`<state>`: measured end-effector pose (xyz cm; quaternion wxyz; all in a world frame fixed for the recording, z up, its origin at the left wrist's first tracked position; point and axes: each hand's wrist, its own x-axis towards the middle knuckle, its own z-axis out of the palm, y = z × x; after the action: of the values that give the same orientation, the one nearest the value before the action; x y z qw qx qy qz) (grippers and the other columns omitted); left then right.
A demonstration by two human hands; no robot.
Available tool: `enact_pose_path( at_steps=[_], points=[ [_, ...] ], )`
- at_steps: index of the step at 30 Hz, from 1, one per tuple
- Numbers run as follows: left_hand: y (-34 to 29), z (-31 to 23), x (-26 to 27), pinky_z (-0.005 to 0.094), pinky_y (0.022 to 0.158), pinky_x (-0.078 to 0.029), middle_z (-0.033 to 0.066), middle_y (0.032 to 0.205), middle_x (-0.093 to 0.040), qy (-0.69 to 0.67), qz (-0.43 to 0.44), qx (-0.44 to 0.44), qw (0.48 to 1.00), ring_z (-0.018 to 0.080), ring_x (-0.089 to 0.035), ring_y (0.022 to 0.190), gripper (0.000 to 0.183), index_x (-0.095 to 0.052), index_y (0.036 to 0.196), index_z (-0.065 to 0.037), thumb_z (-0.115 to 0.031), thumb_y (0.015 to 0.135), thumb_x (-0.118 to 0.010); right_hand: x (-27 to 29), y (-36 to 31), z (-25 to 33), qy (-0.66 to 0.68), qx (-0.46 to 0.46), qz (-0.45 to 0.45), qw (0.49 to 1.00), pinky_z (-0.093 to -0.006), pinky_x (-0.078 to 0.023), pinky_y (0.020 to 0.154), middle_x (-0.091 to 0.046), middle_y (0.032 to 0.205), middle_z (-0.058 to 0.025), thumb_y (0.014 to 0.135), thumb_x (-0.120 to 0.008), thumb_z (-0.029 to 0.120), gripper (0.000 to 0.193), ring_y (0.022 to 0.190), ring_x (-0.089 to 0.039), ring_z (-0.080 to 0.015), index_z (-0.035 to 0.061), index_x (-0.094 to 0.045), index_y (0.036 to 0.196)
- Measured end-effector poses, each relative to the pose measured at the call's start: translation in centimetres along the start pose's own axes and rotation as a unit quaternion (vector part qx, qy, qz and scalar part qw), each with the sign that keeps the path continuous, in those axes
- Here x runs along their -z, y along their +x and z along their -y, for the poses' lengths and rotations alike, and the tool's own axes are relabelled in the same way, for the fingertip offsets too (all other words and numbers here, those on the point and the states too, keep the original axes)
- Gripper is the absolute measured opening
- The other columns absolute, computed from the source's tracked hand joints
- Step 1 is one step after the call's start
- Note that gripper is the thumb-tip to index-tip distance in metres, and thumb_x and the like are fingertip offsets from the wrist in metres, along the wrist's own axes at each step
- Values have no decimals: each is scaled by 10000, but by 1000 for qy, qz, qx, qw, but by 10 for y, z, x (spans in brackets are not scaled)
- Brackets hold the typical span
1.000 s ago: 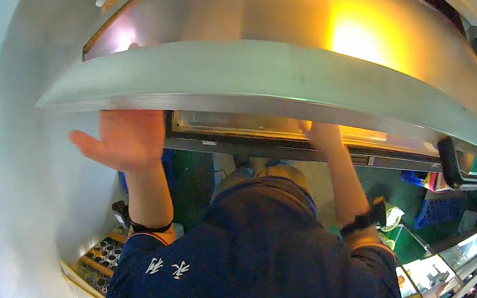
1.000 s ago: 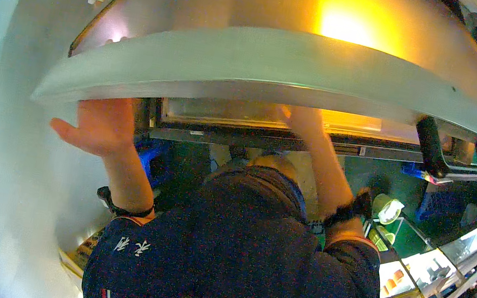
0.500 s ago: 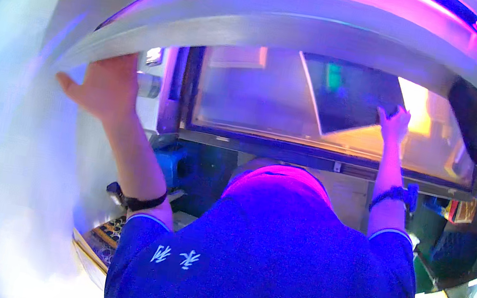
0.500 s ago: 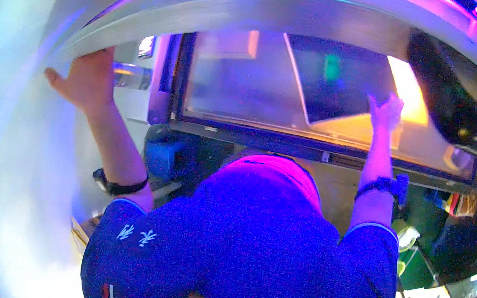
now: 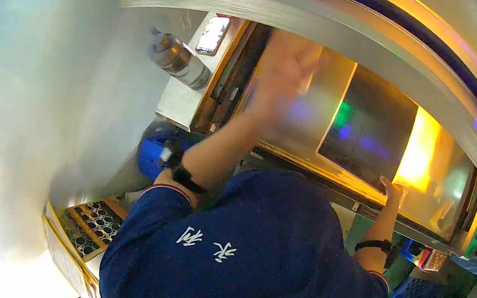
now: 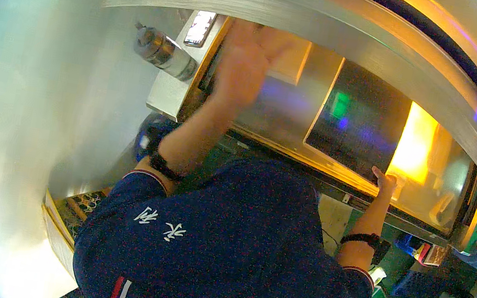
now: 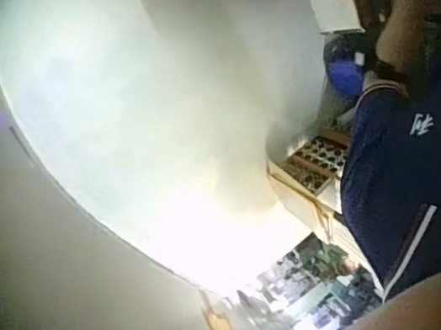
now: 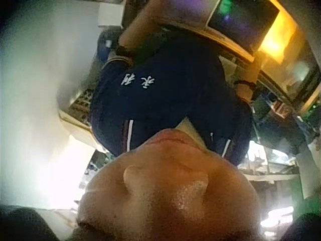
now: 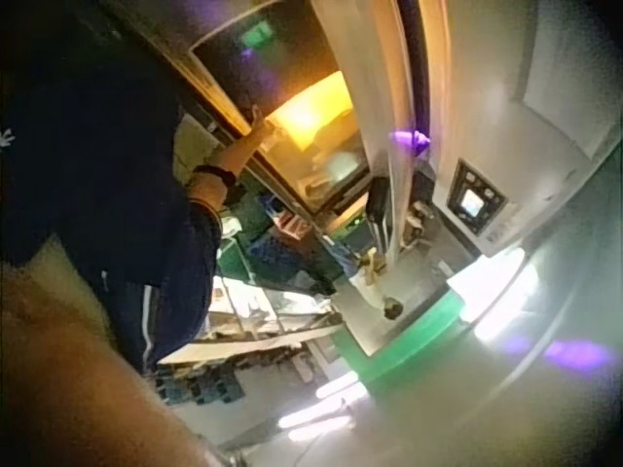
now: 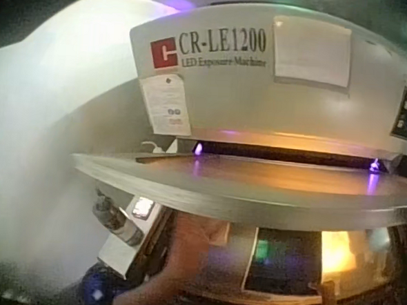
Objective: Operator places patterned sheets into an LED exposure machine and applies vacuum/pressure with a squeegee tool.
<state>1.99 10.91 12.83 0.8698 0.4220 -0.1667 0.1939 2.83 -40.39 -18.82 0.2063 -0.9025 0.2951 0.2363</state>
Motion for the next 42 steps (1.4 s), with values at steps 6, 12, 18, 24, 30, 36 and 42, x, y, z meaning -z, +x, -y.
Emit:
enact_pose_path(
  at_steps=[6, 12, 18, 24, 30, 36, 42],
  points=[
    [-85, 125, 112, 475, 1185, -219, 285, 1535, -285, 658, 399, 282, 573, 419, -272, 1434, 881, -235, 1512, 6, -422, 868, -659, -87, 35, -90, -148, 205, -122, 960, -480, -507, 706, -655, 683, -149, 873, -632, 440, 408, 689, -625, -379, 35, -690, 880],
    [-169, 129, 202, 475, 1131, -312, 268, 1496, -369, 493, 174, 366, 770, 372, -374, 1386, 872, -267, 1486, 51, -343, 836, -694, -100, -135, -7, 436, -56, 105, 892, -306, -477, 565, -552, 603, 21, 960, -609, 303, 216, 565, -577, -166, 108, -613, 866],
    [-166, 128, 175, 272, 599, -464, 61, 800, -611, 209, 67, 617, 756, 129, -583, 710, 589, -505, 1351, 17, -265, 871, -698, -122, -320, -35, 615, -131, 22, 777, -331, -513, 672, -655, 1117, -95, 960, -596, 337, 366, 876, -642, -204, 35, -621, 1167],
    [-242, 119, 117, 307, 619, -462, 38, 801, -671, 238, 275, 590, 721, 127, -590, 694, 337, -699, 1019, -29, -335, 880, -686, -180, -504, -58, 629, -151, -182, 740, -282, -445, 737, -633, 895, 5, 976, -585, 318, 322, 827, -557, -112, 15, -676, 1031],
    [-292, 112, -22, 264, 662, -457, 7, 813, -606, 254, 549, 508, 613, 96, -563, 733, 221, -642, 964, -14, -228, 975, -586, -269, -654, -86, 738, -205, -404, 500, -284, -315, 570, -431, 689, 76, 965, -616, 341, 345, 657, -384, -62, 78, -563, 748],
    [-438, 51, -163, 228, 693, -467, 56, 1033, -663, 129, 693, 452, 547, 101, -585, 801, 345, -548, 1245, -19, -249, 989, -571, -375, -803, -48, 716, -401, -479, 312, -265, -394, 558, -539, 638, 10, 959, -619, 410, 414, 602, -496, -91, 84, -572, 707],
    [-582, -64, -221, 319, 838, -513, 114, 1175, -659, -62, 831, 485, 264, 186, -650, 960, 443, -535, 1307, -21, -323, 984, -546, -418, -815, -42, 806, -342, -460, 149, -274, -414, 486, -627, 622, -84, 949, -600, 498, 479, 500, -534, -141, 76, -586, 722]
  ],
)
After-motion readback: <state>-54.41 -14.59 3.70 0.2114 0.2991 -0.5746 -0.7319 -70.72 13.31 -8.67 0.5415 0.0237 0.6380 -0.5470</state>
